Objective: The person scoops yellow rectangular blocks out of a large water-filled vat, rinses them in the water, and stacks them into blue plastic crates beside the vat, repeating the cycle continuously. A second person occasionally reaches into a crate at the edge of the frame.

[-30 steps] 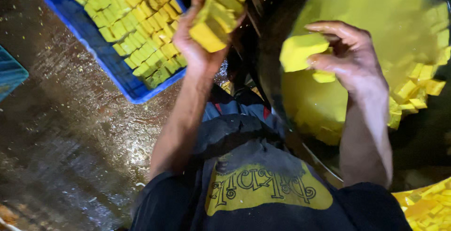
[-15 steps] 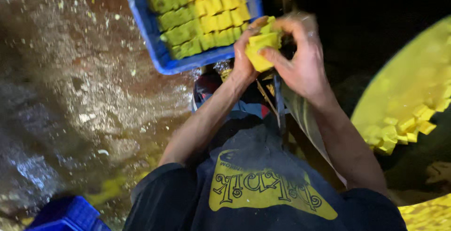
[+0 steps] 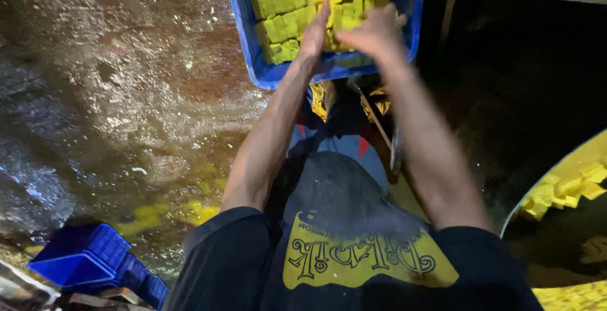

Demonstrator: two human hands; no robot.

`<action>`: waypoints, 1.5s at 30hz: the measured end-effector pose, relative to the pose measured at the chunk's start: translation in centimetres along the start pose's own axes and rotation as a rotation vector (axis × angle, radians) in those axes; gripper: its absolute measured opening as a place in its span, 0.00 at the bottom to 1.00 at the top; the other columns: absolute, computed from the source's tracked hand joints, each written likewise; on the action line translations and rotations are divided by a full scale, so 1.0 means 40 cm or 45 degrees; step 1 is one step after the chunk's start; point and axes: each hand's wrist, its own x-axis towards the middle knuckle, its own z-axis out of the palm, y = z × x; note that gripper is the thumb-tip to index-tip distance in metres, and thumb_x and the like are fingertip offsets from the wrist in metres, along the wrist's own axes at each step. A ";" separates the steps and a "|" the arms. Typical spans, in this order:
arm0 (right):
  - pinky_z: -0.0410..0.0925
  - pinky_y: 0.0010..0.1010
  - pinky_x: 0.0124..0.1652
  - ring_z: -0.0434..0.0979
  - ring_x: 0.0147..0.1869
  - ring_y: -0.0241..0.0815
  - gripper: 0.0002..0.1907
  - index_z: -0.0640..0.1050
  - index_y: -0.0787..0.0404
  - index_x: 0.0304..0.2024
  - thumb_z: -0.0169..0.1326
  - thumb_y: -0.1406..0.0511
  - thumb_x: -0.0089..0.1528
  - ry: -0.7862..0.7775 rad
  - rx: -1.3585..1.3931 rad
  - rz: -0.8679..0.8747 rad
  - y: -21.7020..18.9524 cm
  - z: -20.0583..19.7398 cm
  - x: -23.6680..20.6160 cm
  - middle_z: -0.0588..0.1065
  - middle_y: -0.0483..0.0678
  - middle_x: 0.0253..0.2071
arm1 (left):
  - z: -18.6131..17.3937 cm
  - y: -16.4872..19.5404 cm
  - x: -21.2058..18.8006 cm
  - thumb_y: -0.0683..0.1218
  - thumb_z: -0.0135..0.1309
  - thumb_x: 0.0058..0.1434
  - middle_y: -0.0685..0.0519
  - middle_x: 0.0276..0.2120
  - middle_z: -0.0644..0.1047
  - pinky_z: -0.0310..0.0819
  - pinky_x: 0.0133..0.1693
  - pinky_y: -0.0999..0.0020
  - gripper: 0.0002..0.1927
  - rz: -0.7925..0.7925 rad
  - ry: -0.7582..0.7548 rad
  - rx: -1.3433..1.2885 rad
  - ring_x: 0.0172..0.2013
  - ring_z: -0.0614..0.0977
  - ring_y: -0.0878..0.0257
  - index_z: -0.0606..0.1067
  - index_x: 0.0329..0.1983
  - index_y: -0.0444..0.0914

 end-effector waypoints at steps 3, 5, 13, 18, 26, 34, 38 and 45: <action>0.65 0.60 0.56 0.64 0.66 0.75 0.40 0.78 0.47 0.59 0.71 0.41 0.49 0.011 -0.264 0.117 -0.018 0.061 0.008 0.65 0.62 0.67 | 0.003 -0.034 0.001 0.72 0.34 0.67 0.36 0.59 0.77 0.76 0.54 0.48 0.43 0.010 0.109 0.348 0.52 0.80 0.40 0.69 0.68 0.35; 0.67 0.54 0.57 0.70 0.65 0.68 0.36 0.78 0.50 0.61 0.65 0.43 0.55 -0.145 -0.012 0.100 0.016 0.055 0.015 0.70 0.61 0.63 | 0.024 -0.053 0.008 0.71 0.34 0.67 0.39 0.63 0.74 0.70 0.59 0.50 0.41 0.079 0.189 0.670 0.58 0.76 0.41 0.67 0.68 0.37; 0.73 0.36 0.57 0.80 0.58 0.48 0.27 0.77 0.64 0.59 0.65 0.58 0.61 0.246 1.102 -0.511 0.303 -0.051 -0.196 0.78 0.54 0.56 | 0.051 -0.071 0.034 0.49 0.37 0.73 0.34 0.57 0.76 0.72 0.57 0.49 0.27 0.195 0.110 1.740 0.51 0.81 0.42 0.59 0.76 0.50; 0.73 0.39 0.60 0.73 0.68 0.53 0.27 0.70 0.67 0.66 0.61 0.68 0.67 0.382 1.496 -0.802 0.619 -0.114 -0.655 0.70 0.59 0.68 | 0.419 -0.039 -0.076 0.63 0.52 0.73 0.33 0.60 0.70 0.68 0.58 0.50 0.35 0.773 0.886 1.365 0.58 0.74 0.42 0.62 0.70 0.35; 0.75 0.36 0.50 0.80 0.56 0.49 0.27 0.74 0.62 0.61 0.66 0.58 0.64 0.402 1.053 0.554 1.220 -0.050 -0.865 0.76 0.54 0.56 | 1.273 -0.274 -0.218 0.40 0.59 0.64 0.49 0.53 0.77 0.79 0.49 0.60 0.21 1.260 -1.274 1.752 0.50 0.81 0.54 0.69 0.60 0.40; 0.71 0.53 0.47 0.77 0.53 0.63 0.17 0.78 0.62 0.46 0.58 0.68 0.54 0.222 0.377 0.696 1.399 0.430 -0.785 0.77 0.61 0.49 | 1.215 -0.587 0.104 0.41 0.57 0.59 0.45 0.47 0.79 0.78 0.45 0.51 0.15 0.066 -1.529 3.491 0.48 0.82 0.49 0.77 0.51 0.36; 0.73 0.50 0.50 0.80 0.52 0.62 0.14 0.80 0.65 0.43 0.56 0.71 0.54 0.104 0.486 0.482 1.512 0.525 -0.805 0.79 0.61 0.47 | 1.150 -0.598 0.152 0.42 0.60 0.56 0.44 0.48 0.79 0.77 0.47 0.51 0.18 -0.005 -1.593 3.438 0.49 0.80 0.48 0.77 0.51 0.37; 0.73 0.47 0.47 0.81 0.48 0.56 0.15 0.80 0.65 0.48 0.54 0.66 0.59 -0.218 1.348 0.334 1.705 0.392 -0.751 0.80 0.60 0.44 | 1.183 -0.606 0.234 0.44 0.64 0.51 0.43 0.49 0.78 0.75 0.49 0.52 0.23 0.561 -1.746 2.903 0.50 0.78 0.46 0.78 0.51 0.37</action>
